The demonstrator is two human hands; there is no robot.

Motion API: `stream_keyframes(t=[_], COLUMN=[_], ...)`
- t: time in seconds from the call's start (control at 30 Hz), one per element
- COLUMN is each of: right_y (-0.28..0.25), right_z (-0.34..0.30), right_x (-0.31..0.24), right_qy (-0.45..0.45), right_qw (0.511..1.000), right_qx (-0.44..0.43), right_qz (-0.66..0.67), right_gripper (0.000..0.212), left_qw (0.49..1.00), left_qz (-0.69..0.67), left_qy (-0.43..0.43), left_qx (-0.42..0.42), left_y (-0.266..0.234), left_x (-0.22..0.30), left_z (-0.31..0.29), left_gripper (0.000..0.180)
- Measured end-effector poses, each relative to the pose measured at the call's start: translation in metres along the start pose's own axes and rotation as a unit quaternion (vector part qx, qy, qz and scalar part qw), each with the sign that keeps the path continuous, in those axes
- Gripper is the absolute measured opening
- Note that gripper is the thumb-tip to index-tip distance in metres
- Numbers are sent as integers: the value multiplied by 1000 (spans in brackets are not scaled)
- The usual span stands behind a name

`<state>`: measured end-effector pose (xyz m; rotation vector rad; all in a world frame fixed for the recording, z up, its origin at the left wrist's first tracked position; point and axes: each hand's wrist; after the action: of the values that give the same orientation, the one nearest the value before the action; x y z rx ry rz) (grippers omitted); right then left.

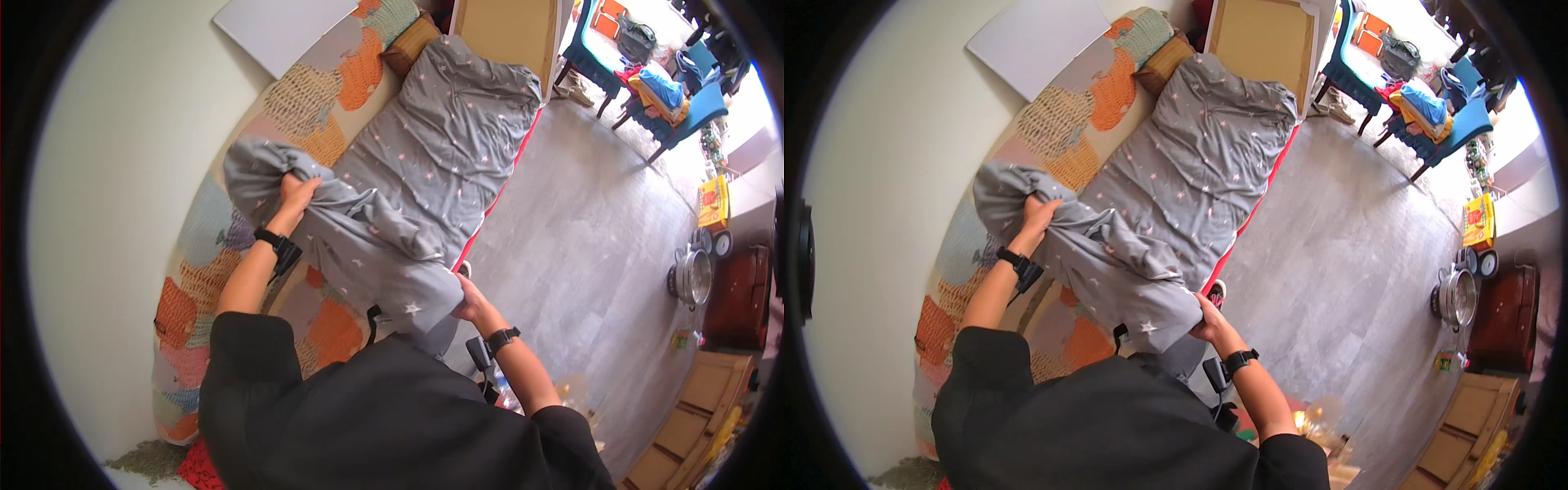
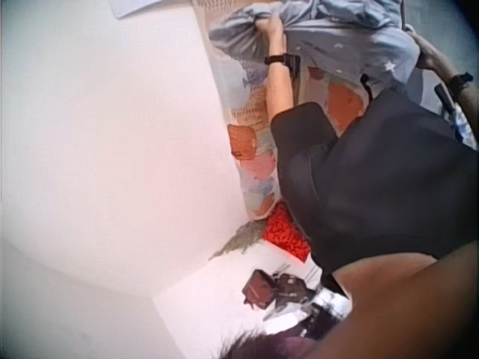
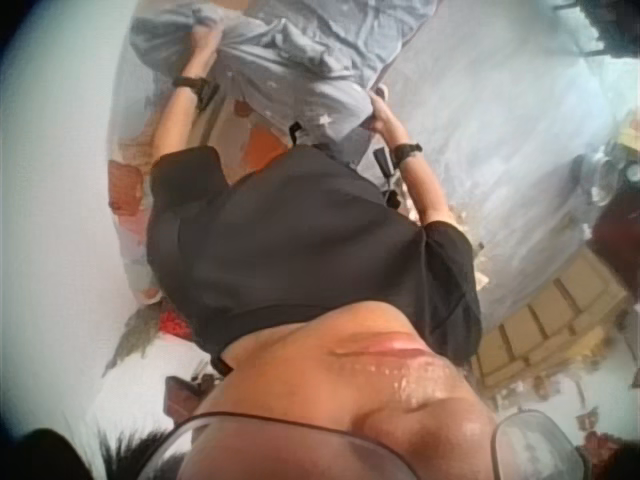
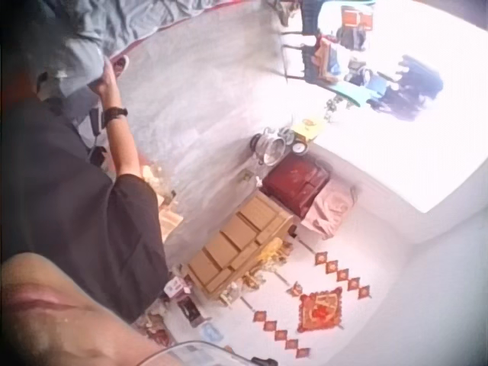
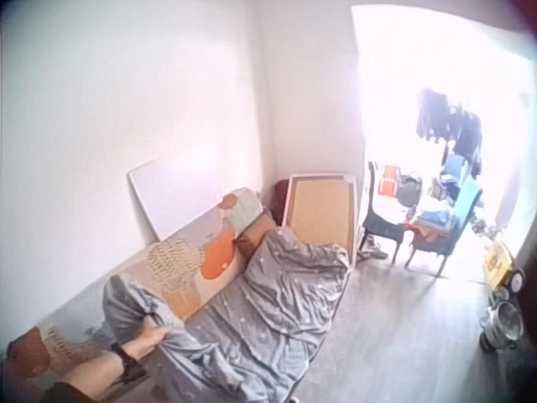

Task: The person hangs clothes on hangers and places them on a rack, then arranges pillows and a blanket on a bed and opens a closet door.

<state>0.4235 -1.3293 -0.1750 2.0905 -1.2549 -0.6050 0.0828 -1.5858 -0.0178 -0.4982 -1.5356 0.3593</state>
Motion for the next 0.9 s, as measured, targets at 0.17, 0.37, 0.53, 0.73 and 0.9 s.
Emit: stream_keyframes(t=[0.17, 0.37, 0.53, 0.73, 0.9], right_y=[-10, 50, 59, 21, 15], right_z=[3, 3, 44, 173, 214], right_x=[-188, -435, -647, -801, -828], right_qy=[-89, -171, -218, -177, 18], right_qw=[995, 985, 976, 981, 943], right_qx=[-34, 11, 20, 67, 60], right_qz=[-28, -34, 1, 41, -327], right_gripper=[47, 49, 45, 72, 57], left_qw=[989, 981, 987, 986, 995], left_qz=[40, 94, 82, -162, -9], left_qy=[135, 151, 91, 30, -99], left_qx=[45, 81, 106, -23, 27], left_y=[164, 315, 486, 611, 644], left_x=[92, 248, 304, 193, 46], left_z=[138, 307, 435, 493, 333], left_gripper=[57, 52, 58, 80, 55])
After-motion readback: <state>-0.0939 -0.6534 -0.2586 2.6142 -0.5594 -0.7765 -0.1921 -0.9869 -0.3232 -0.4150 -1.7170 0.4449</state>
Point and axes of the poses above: each hand's wrist, its own z-axis towards the middle knuckle, its own y-axis out of the palm, x = y × z, and after that the axes turned 4 degrees about -y, right-handed
